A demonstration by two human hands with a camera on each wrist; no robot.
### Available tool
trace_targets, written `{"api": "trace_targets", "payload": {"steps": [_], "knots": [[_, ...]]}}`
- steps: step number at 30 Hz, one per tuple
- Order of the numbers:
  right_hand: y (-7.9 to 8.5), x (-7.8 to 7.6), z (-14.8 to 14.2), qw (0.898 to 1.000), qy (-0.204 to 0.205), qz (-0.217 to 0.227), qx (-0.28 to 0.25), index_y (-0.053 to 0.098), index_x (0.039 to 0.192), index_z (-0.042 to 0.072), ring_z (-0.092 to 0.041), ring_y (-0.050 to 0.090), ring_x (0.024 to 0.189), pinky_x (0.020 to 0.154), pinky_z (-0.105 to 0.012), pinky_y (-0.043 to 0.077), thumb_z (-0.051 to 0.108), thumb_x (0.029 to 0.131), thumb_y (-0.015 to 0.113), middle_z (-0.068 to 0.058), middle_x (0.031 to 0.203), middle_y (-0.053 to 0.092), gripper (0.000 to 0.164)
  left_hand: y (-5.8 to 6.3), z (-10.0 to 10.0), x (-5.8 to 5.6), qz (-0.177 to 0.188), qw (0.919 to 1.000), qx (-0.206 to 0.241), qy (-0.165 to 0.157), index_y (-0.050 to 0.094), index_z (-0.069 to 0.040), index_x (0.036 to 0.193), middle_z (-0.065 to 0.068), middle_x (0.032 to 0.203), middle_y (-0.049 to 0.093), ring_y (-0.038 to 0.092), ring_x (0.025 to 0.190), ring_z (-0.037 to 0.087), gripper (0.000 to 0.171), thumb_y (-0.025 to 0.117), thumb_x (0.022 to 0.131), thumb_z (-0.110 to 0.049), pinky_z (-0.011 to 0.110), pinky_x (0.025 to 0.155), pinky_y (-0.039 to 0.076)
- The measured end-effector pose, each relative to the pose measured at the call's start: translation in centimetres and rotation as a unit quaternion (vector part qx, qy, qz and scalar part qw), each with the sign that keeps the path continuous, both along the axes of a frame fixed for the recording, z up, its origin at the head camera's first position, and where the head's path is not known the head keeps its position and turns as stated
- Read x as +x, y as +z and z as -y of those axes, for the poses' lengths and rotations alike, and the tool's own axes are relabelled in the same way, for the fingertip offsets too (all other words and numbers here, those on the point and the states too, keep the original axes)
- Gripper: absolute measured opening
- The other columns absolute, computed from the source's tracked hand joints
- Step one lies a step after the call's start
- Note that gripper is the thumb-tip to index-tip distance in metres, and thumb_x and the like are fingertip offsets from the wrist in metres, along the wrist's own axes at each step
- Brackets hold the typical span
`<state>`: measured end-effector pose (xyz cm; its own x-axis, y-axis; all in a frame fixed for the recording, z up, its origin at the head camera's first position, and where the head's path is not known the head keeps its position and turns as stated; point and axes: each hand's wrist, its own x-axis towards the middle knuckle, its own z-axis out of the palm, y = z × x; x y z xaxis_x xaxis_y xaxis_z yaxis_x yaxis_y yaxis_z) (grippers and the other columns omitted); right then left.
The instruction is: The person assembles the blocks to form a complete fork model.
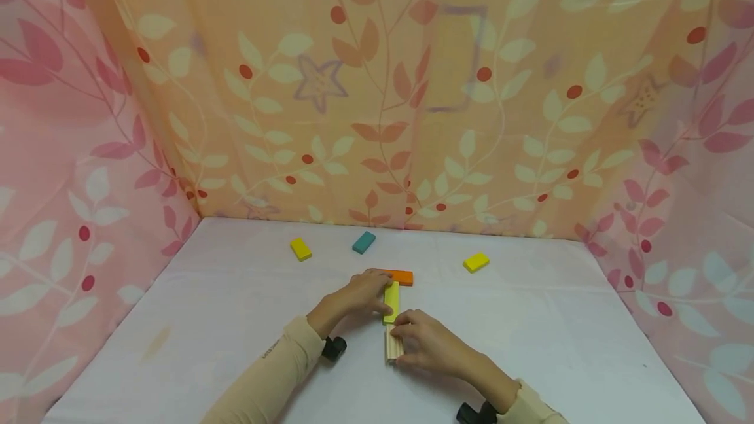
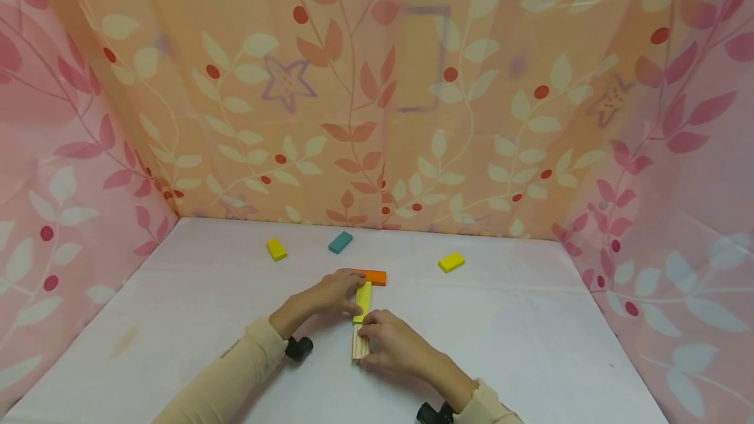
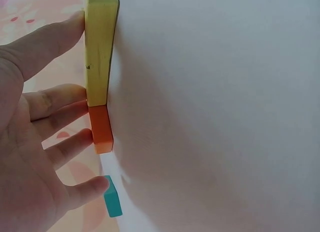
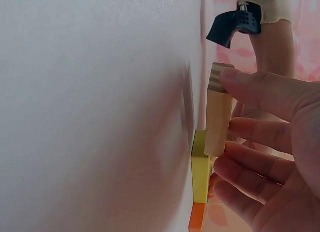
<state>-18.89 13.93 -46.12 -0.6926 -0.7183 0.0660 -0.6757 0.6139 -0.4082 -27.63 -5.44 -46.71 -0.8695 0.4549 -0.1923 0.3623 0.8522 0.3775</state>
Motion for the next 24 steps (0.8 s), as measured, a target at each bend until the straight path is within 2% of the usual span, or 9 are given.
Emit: {"api": "trace_targets", "payload": {"steps": [11, 24], "knots": [[-0.1, -0.5, 1.0, 0.999, -0.004, -0.029, 0.022, 0.071, 0.114, 0.01, -0.015, 0.055, 0.109, 0.095, -0.031, 0.052, 0.032, 0.08, 0.08, -0.001, 0.119, 0.061, 0.041, 0.0, -0.2, 0.0, -0.007, 0.9999, -0.011, 0.005, 0.06, -0.012, 0.131, 0.004, 0.145, 0.052, 0.04, 0.138, 0.026, 0.062, 0.079, 0.08, -0.04, 0.053, 0.112, 0.036], [-0.3, -0.8, 1.3, 0.999, -0.01, -0.027, 0.043, 0.072, 0.112, 0.009, -0.011, 0.055, 0.105, 0.09, -0.025, 0.052, 0.031, 0.077, 0.082, 0.0, 0.114, 0.062, 0.043, 0.1, -0.1, 0.0, 0.0, 1.0, -0.003, 0.001, 0.059, -0.012, 0.132, 0.005, 0.146, 0.05, 0.04, 0.138, 0.026, 0.061, 0.078, 0.081, -0.04, 0.052, 0.113, 0.034]]}}
